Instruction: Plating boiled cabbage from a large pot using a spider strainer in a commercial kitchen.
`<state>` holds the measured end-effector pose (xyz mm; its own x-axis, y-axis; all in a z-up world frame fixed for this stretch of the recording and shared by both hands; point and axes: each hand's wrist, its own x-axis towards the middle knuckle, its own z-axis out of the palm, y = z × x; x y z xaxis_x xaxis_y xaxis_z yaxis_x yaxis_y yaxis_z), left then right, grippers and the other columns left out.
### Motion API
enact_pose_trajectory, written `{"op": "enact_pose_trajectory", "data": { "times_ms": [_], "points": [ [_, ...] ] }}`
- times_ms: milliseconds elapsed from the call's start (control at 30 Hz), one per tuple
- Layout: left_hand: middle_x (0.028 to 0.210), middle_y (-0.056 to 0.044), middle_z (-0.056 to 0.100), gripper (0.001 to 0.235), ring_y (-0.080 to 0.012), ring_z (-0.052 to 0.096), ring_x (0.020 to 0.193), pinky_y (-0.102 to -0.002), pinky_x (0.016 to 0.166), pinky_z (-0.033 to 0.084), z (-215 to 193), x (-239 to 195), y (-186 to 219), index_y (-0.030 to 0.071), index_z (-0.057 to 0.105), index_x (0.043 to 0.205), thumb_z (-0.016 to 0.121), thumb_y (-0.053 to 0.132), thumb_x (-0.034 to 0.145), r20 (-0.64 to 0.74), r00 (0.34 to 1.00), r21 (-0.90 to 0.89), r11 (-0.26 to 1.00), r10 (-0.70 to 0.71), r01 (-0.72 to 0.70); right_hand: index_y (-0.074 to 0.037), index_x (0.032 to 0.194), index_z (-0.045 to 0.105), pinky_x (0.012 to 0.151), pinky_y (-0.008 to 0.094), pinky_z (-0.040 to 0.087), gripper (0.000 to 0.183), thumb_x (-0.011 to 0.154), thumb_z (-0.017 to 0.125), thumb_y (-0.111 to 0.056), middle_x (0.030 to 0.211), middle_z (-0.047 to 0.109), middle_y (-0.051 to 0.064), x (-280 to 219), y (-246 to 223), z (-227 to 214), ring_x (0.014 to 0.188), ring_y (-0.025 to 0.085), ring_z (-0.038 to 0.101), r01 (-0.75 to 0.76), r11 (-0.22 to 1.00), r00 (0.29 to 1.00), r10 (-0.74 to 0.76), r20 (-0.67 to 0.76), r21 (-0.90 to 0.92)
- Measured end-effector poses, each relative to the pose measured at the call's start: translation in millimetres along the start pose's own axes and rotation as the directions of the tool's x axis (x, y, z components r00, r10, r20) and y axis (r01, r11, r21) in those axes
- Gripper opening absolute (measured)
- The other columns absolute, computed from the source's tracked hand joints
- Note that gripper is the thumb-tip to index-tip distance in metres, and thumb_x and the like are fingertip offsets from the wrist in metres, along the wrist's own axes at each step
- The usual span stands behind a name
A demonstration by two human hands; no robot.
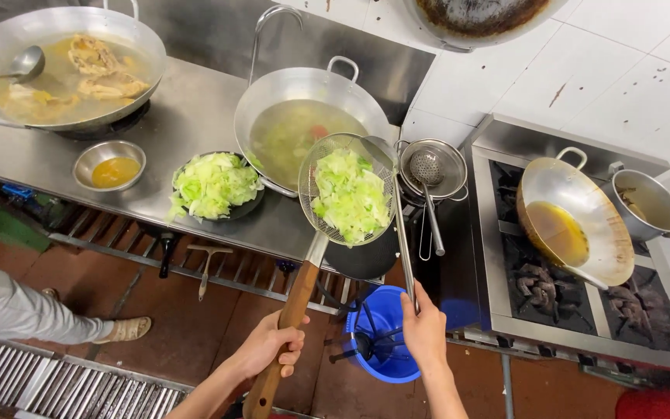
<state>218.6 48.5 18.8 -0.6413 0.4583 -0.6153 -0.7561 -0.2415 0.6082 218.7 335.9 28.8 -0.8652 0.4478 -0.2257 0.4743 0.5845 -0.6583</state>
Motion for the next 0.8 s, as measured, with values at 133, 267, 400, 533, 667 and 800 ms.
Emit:
{"op": "enact_pose_trajectory", "data": {
  "times_ms": [133, 267, 400, 533, 667, 800],
  "points": [
    [0.066, -0.008, 0.042, 0.038, -0.0158, 0.036, 0.046, -0.033, 0.039, 0.041, 19, 4, -14, 0.003, 0.046, 0.122, 0.054, -0.003, 0.085, -0.041, 0.998, 0.083, 0.996, 0.044, -0.041, -0.018, 0.151, 0.049, 0.06, 0.046, 0.046, 0.049, 0.104, 0.047, -0.031, 0.064, 0.067, 0.015, 5, 53, 28, 0.054, 0.031, 0.059, 0.053, 0.995, 0.998, -0.05, 0.034, -0.086],
    [0.066, -0.008, 0.041, 0.032, -0.015, 0.034, 0.047, -0.031, 0.038, 0.041, 39, 3, -24, 0.006, 0.045, 0.113, 0.053, -0.004, 0.083, -0.075, 0.995, 0.091, 0.994, 0.067, -0.06, -0.017, 0.158, 0.039, 0.072, 0.047, 0.056, 0.057, 0.104, 0.044, -0.035, 0.091, 0.075, 0.019, -13, 67, 42, 0.073, 0.036, 0.071, -0.085, 0.995, 0.988, 0.091, 0.121, -0.051],
    [0.066, -0.008, 0.042, 0.033, -0.0151, 0.035, 0.047, -0.032, 0.04, 0.042, 60, 3, -33, 0.005, 0.047, 0.114, 0.051, -0.004, 0.083, -0.143, 0.985, 0.14, 0.987, 0.093, -0.073, -0.016, 0.158, 0.038, 0.068, 0.05, 0.051, 0.056, 0.105, 0.043, -0.034, 0.085, 0.073, 0.021, -17, 77, 45, 0.071, 0.04, 0.067, -0.069, 0.996, 0.986, 0.077, 0.146, -0.059],
    [0.067, -0.007, 0.042, 0.028, -0.0147, 0.035, 0.049, -0.031, 0.041, 0.041, 68, 9, -41, 0.005, 0.047, 0.113, 0.051, -0.001, 0.087, -0.121, 0.984, 0.091, 0.989, 0.129, -0.118, -0.014, 0.159, 0.037, 0.076, 0.05, 0.054, 0.058, 0.105, 0.044, -0.032, 0.093, 0.075, 0.022, -15, 76, 35, 0.078, 0.043, 0.07, -0.049, 0.996, 0.984, 0.061, 0.166, -0.079],
    [0.067, -0.007, 0.041, 0.026, -0.0144, 0.033, 0.048, -0.032, 0.04, 0.038, 88, -4, -44, 0.004, 0.05, 0.11, 0.054, -0.004, 0.086, -0.162, 0.983, -0.022, 0.995, 0.091, -0.095, -0.017, 0.157, 0.04, 0.073, 0.049, 0.057, 0.055, 0.104, 0.045, -0.032, 0.088, 0.075, 0.019, -11, 74, 5, 0.075, 0.038, 0.071, 0.023, 0.992, 0.981, 0.002, 0.193, -0.127],
    [0.067, -0.006, 0.04, 0.024, -0.0135, 0.033, 0.047, -0.031, 0.04, 0.037, 102, 1, -67, 0.005, 0.048, 0.109, 0.054, -0.004, 0.088, -0.168, 0.977, -0.175, 0.971, 0.133, -0.162, -0.02, 0.155, 0.043, 0.062, 0.044, 0.059, 0.053, 0.104, 0.048, -0.032, 0.077, 0.071, 0.016, 1, 79, -16, 0.062, 0.03, 0.068, 0.123, 0.973, 0.97, -0.077, 0.229, -0.194]
  ]
}}
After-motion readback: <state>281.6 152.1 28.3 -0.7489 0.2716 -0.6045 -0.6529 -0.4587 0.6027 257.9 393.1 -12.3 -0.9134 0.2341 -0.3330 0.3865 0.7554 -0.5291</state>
